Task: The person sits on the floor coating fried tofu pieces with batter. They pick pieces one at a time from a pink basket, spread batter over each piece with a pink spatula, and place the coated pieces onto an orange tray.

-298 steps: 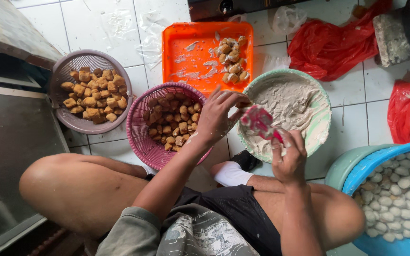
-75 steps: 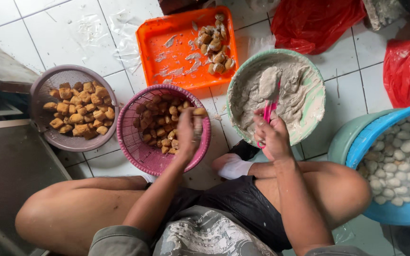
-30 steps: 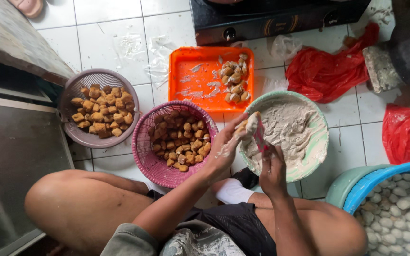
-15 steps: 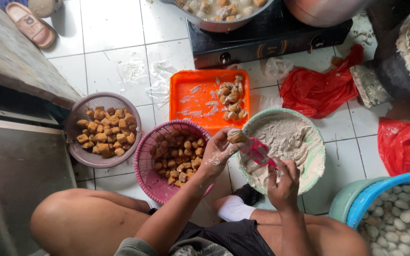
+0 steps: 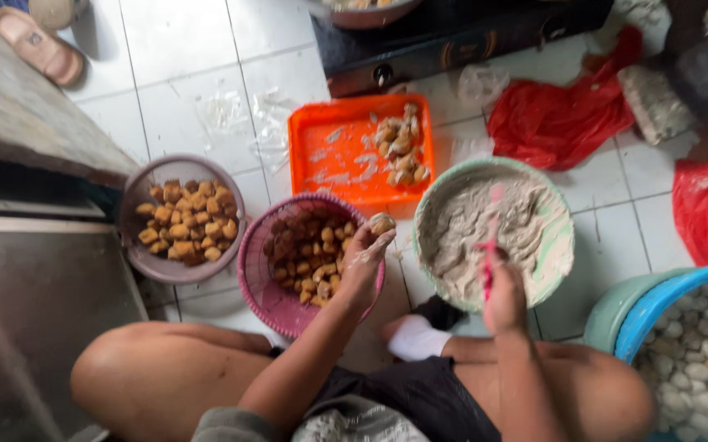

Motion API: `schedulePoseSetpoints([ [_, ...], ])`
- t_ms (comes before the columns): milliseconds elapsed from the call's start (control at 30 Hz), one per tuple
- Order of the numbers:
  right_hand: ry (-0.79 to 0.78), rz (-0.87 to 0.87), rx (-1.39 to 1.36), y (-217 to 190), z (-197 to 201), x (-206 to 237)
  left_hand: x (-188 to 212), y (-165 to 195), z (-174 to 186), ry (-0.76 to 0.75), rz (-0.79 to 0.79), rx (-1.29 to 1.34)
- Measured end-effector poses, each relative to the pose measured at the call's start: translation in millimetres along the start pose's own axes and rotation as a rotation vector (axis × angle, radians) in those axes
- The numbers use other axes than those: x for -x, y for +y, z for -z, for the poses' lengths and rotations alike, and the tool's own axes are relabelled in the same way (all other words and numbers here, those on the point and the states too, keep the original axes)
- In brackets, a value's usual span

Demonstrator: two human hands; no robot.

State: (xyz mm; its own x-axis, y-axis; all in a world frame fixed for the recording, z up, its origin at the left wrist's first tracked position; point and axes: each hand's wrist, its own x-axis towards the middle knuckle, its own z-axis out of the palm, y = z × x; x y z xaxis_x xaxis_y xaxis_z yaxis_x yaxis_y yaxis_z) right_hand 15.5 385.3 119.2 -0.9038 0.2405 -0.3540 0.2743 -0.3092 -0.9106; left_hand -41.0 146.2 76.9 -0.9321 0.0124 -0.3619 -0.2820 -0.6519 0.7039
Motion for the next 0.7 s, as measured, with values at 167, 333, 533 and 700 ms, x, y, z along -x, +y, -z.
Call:
schedulePoseSetpoints([
  [167, 0.098, 0.013, -0.111, -37, 8, 5, -58, -44, 8, 0.105, 0.046, -0.295],
  [333, 0.158, -0.008, 0.707, -28, 32, 5, -103, -14, 8, 0.207, -0.279, -0.588],
  [533, -0.121, -0.101, 1.519, 42, 34, 2, -22, 2, 72, 0.347, -0.098, -0.613],
  [700, -0.301, -0.050, 1.714, 106, 42, -22, 22, -19, 150, 0.548, -0.291, -0.979],
])
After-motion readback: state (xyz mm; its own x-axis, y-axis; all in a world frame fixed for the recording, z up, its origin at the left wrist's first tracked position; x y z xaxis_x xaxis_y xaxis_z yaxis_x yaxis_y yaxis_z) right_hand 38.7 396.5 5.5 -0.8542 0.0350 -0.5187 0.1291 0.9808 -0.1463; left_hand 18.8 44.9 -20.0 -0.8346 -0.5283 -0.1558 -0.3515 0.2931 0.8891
